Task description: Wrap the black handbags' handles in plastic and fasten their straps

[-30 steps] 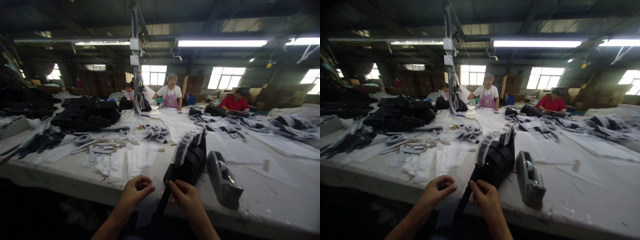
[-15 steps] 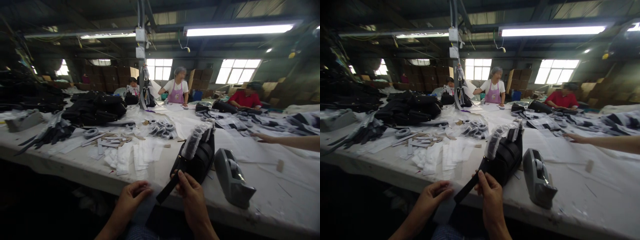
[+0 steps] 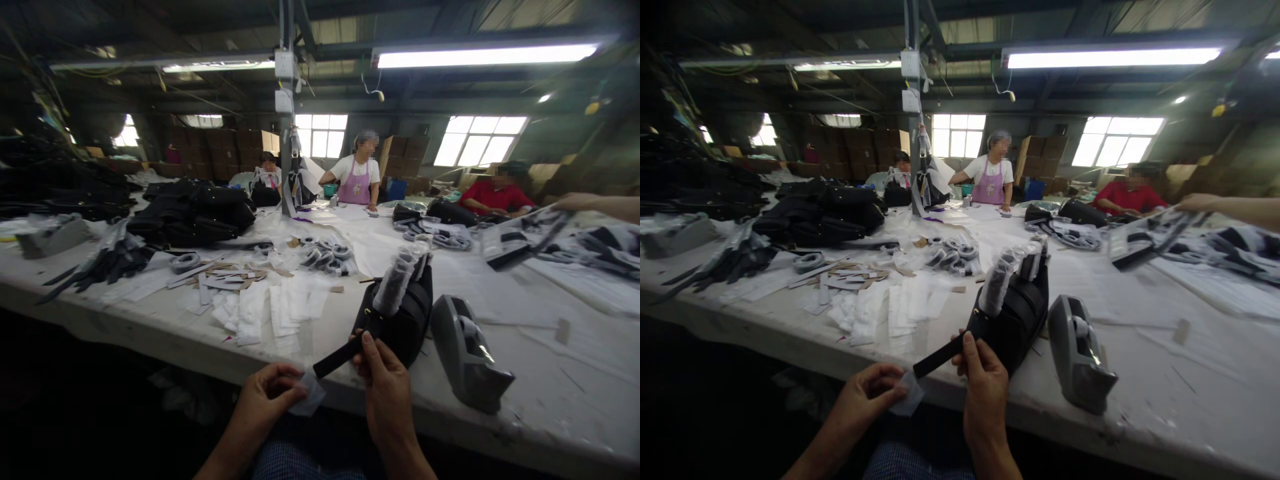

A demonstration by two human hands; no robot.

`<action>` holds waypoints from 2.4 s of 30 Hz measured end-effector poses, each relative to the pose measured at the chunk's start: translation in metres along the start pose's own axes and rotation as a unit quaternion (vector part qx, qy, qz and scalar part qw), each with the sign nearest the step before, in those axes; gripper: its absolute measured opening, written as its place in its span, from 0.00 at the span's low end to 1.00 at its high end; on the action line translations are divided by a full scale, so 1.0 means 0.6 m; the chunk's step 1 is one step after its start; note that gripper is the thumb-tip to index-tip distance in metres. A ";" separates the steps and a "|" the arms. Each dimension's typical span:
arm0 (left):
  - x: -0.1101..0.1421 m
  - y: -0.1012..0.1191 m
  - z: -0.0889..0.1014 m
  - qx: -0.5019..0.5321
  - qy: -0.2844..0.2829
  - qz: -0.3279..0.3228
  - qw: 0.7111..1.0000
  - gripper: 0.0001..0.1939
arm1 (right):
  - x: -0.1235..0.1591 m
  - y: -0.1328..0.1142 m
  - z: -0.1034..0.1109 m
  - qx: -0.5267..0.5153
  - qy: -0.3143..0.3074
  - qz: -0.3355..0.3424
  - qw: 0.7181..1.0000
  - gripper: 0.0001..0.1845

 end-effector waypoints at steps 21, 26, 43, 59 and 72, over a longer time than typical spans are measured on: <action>0.000 0.005 -0.010 -0.031 0.006 0.023 0.999 0.20 | 0.004 -0.004 0.000 0.037 -0.001 0.028 0.999 0.19; -0.006 -0.013 -0.006 -0.010 0.006 0.026 1.000 0.21 | 0.004 0.000 0.002 0.048 -0.016 0.016 0.999 0.19; -0.012 -0.016 -0.008 0.002 -0.001 0.011 1.000 0.22 | 0.002 -0.014 0.008 0.056 0.015 0.041 0.997 0.19; -0.018 -0.010 -0.022 0.028 0.014 0.041 0.999 0.25 | 0.006 -0.018 0.006 0.149 -0.044 0.027 0.988 0.20; -0.074 0.076 -0.192 0.128 -0.039 -0.042 0.990 0.16 | -0.005 -0.047 0.045 0.271 -0.058 0.056 0.959 0.31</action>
Point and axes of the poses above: each hand's wrist, its own x-axis away from the middle knuckle, its own z-axis out of the back of the hand, y = z × x, the point moved 6 cm from there along -x, towards the middle knuckle, and after that the axes turned 5 degrees about x, right-handed, at the moved point
